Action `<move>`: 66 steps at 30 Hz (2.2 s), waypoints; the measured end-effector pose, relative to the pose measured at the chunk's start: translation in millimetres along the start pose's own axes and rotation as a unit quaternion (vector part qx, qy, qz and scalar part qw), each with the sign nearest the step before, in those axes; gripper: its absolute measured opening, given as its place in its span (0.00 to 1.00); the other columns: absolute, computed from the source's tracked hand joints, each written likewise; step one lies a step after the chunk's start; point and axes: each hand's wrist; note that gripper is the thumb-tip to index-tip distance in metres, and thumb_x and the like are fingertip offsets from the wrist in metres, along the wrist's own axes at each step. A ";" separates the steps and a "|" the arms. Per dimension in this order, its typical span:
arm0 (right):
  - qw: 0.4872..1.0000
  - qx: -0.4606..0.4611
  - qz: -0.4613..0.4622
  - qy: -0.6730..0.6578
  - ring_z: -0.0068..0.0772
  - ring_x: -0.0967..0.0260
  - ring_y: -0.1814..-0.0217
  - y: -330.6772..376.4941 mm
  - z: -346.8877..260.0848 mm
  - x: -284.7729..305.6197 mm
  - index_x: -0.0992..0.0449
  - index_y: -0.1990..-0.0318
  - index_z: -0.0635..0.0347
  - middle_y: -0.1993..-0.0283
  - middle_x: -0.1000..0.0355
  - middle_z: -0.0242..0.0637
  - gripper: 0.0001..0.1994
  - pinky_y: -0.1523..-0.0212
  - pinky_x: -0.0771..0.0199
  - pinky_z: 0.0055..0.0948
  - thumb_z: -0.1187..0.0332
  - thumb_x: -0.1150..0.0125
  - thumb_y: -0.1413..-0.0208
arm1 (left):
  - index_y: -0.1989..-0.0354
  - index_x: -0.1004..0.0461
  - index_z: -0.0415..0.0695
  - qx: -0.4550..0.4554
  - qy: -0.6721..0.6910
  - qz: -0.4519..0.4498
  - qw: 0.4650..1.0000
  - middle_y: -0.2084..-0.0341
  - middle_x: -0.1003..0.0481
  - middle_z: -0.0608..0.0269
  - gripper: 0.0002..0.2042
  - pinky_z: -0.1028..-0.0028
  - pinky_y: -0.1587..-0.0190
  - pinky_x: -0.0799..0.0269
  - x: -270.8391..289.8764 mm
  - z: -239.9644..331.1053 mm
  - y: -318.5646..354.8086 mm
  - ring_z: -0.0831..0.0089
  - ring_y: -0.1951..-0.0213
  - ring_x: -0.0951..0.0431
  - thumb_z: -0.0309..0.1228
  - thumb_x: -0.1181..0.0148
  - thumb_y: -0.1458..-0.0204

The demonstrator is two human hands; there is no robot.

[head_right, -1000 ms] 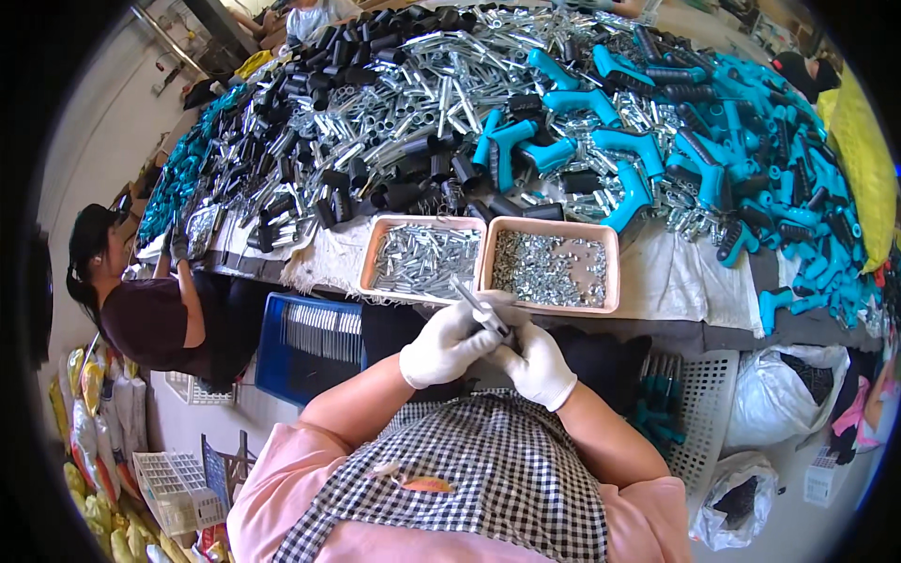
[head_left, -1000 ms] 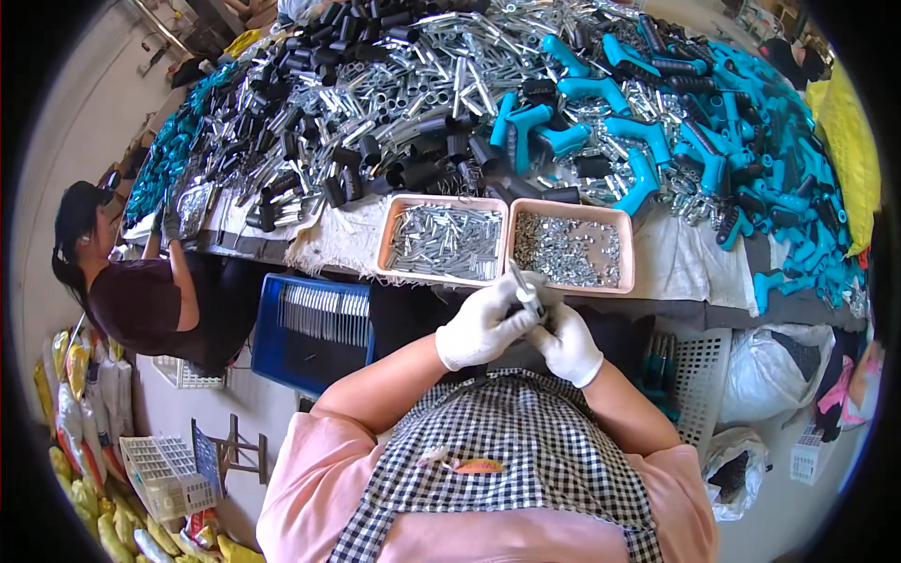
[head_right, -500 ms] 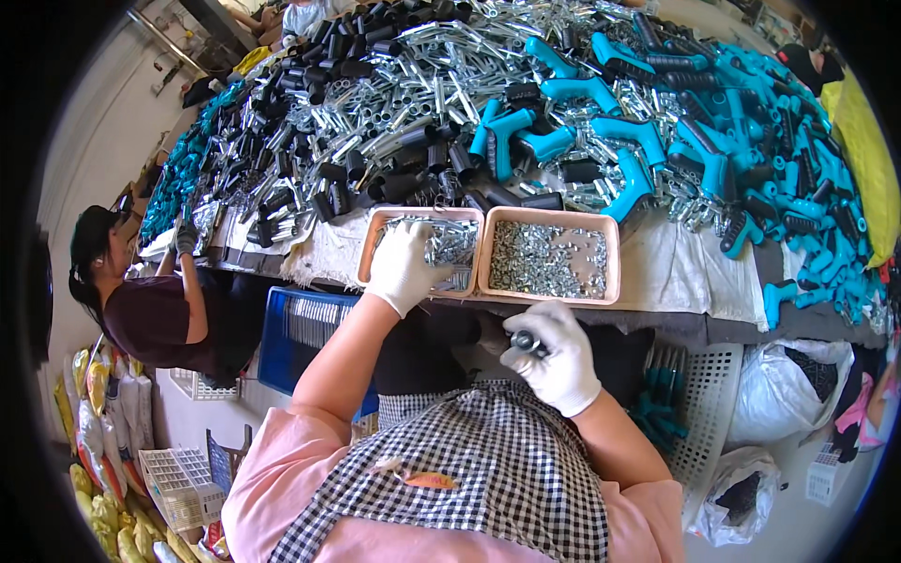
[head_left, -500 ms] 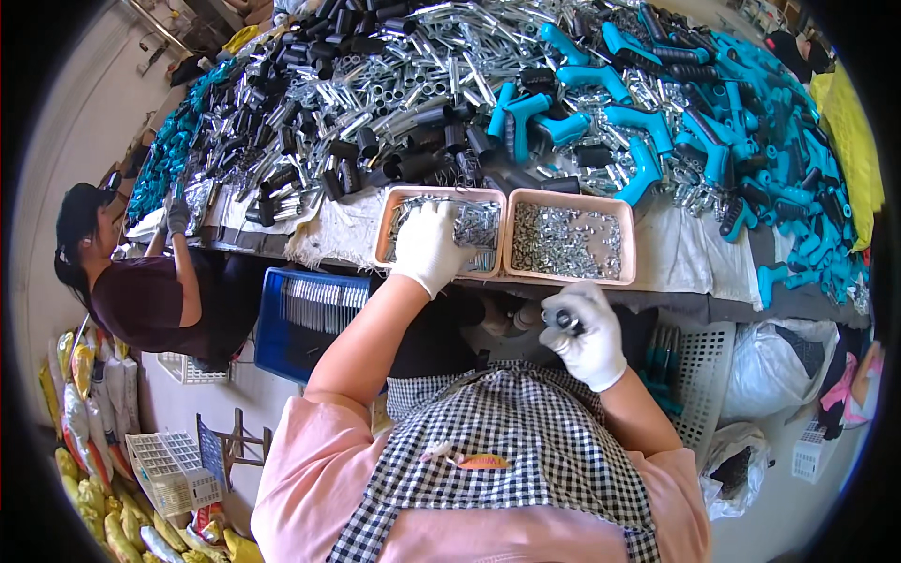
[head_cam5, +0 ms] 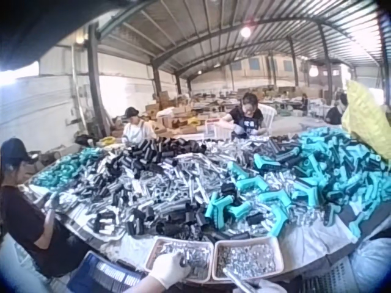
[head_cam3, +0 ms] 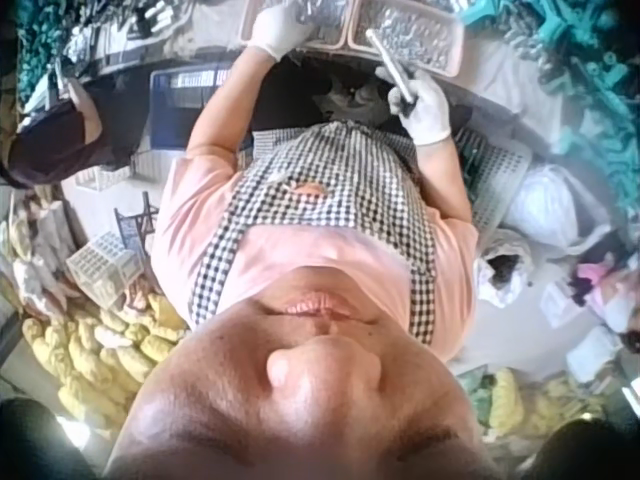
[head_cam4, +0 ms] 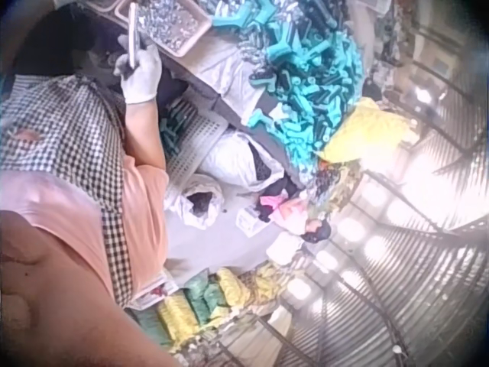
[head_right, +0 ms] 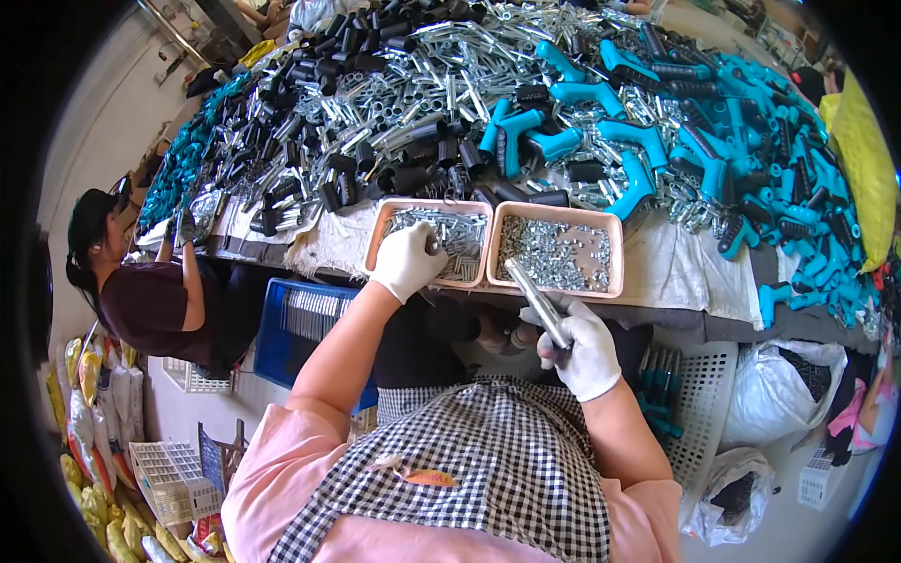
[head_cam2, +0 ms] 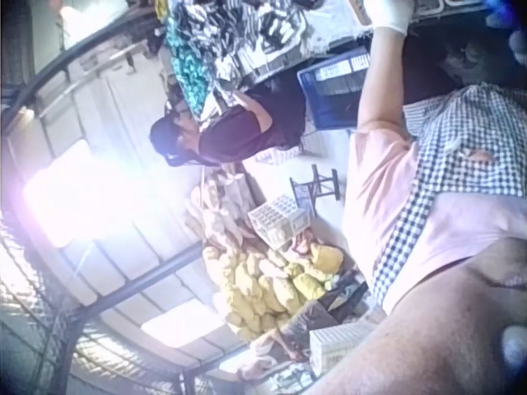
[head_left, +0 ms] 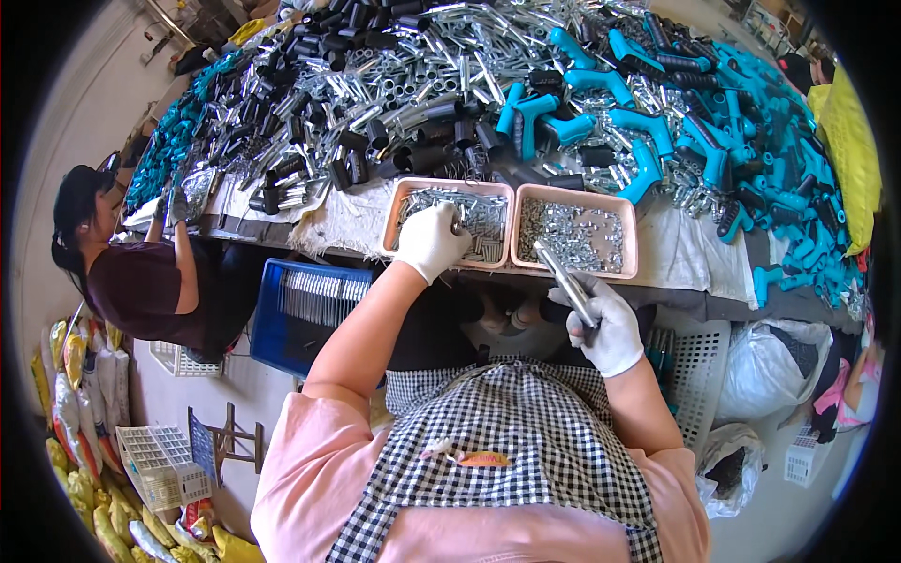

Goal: The person assembles tool handles by inserting springs and metal pins into metal tubes and attaching plastic casing components together by hand.

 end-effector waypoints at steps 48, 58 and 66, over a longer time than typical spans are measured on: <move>0.537 0.320 -0.238 0.744 0.38 0.27 0.72 -20.0 28.4 -50.2 0.27 0.46 0.57 0.74 0.29 0.35 0.30 0.72 0.26 0.35 0.63 0.30 0.62 | 0.64 0.20 0.35 -0.205 0.294 -0.283 0.890 0.74 0.23 0.48 0.24 0.61 0.65 0.25 6.6 3.1 103.4 0.51 0.70 0.22 0.47 0.29 0.58; 0.578 0.324 -0.192 0.724 0.44 0.27 0.76 -33.5 59.6 -63.5 0.28 0.42 0.59 0.75 0.27 0.39 0.32 0.74 0.27 0.39 0.61 0.31 0.59 | 0.74 0.24 0.40 -0.254 0.257 -0.111 0.926 0.79 0.26 0.51 0.19 0.58 0.72 0.27 -5.9 -6.6 117.8 0.52 0.77 0.24 0.47 0.34 0.55; 0.456 0.320 -0.296 0.776 0.35 0.30 0.77 -39.5 59.4 -66.3 0.30 0.40 0.59 0.77 0.31 0.33 0.33 0.76 0.30 0.35 0.67 0.36 0.61 | 0.61 0.22 0.38 -0.155 0.366 -0.274 0.876 0.75 0.24 0.44 0.26 0.59 0.68 0.26 -7.5 -30.7 129.3 0.46 0.72 0.23 0.54 0.40 0.49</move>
Point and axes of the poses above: each hand's wrist, its own y-axis away from the middle knuckle, its own x-axis out of the back of the hand, z = x × y
